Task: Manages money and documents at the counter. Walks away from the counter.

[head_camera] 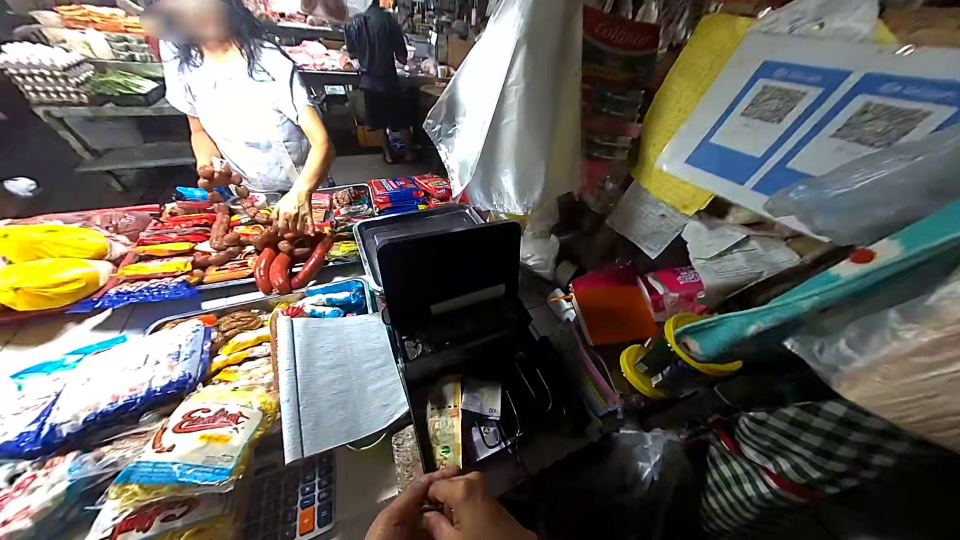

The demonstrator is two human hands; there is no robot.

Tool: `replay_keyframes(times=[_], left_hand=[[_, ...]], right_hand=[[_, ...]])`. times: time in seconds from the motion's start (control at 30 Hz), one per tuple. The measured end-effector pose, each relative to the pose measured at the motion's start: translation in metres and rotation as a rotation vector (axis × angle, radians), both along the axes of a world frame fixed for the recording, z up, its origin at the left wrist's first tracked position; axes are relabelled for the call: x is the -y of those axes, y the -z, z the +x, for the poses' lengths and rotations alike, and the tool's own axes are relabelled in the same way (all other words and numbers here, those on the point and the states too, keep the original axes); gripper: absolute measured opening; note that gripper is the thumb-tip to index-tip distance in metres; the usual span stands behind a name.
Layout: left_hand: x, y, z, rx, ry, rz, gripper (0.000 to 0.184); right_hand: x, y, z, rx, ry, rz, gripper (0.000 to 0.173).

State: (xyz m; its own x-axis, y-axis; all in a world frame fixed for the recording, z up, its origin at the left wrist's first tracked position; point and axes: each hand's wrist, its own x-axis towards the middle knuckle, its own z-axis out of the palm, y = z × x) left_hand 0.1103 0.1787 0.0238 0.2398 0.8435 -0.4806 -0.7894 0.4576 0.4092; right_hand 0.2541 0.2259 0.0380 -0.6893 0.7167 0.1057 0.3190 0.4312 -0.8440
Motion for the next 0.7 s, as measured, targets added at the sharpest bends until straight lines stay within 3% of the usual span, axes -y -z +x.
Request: replay_keyframes(times=[0.13, 0.23, 0.33, 0.43, 0.5, 0.53, 0.6, 0.7], left_hand=[[-0.015, 0.013, -0.02, -0.12, 0.443, 0.417, 0.028], [-0.029, 0.019, -0.02, -0.125, 0.627, 0.52, 0.027], [-0.042, 0.017, -0.006, -0.15, 0.609, 0.471, 0.023], [-0.058, 0.008, 0.014, -0.243, 0.467, 0.32, 0.03], [-0.069, 0.0, 0.036, -0.26, 0.306, 0.15, 0.043], [-0.075, -0.003, 0.049, -0.233, 0.221, 0.066, 0.046], [-0.086, -0.009, 0.075, -0.153, 0.039, -0.097, 0.041], [-0.1, -0.018, 0.103, -0.046, -0.207, -0.274, 0.034]], right_hand=[[-0.019, -0.018, 0.036, 0.055, -0.141, -0.05, 0.014], [-0.026, -0.028, 0.048, 0.098, -0.219, -0.06, 0.015], [-0.042, -0.017, 0.062, -0.083, -0.12, -0.147, 0.024], [-0.069, -0.007, 0.074, -0.39, 0.199, -0.563, 0.017], [-0.084, -0.006, 0.072, -0.543, 0.425, -0.895, 0.035], [-0.09, -0.005, 0.069, -0.574, 0.497, -0.933, 0.044], [-0.093, 0.0, 0.06, -0.59, 0.515, -0.674, 0.044], [-0.096, 0.017, 0.048, -0.501, 0.433, -0.011, 0.034]])
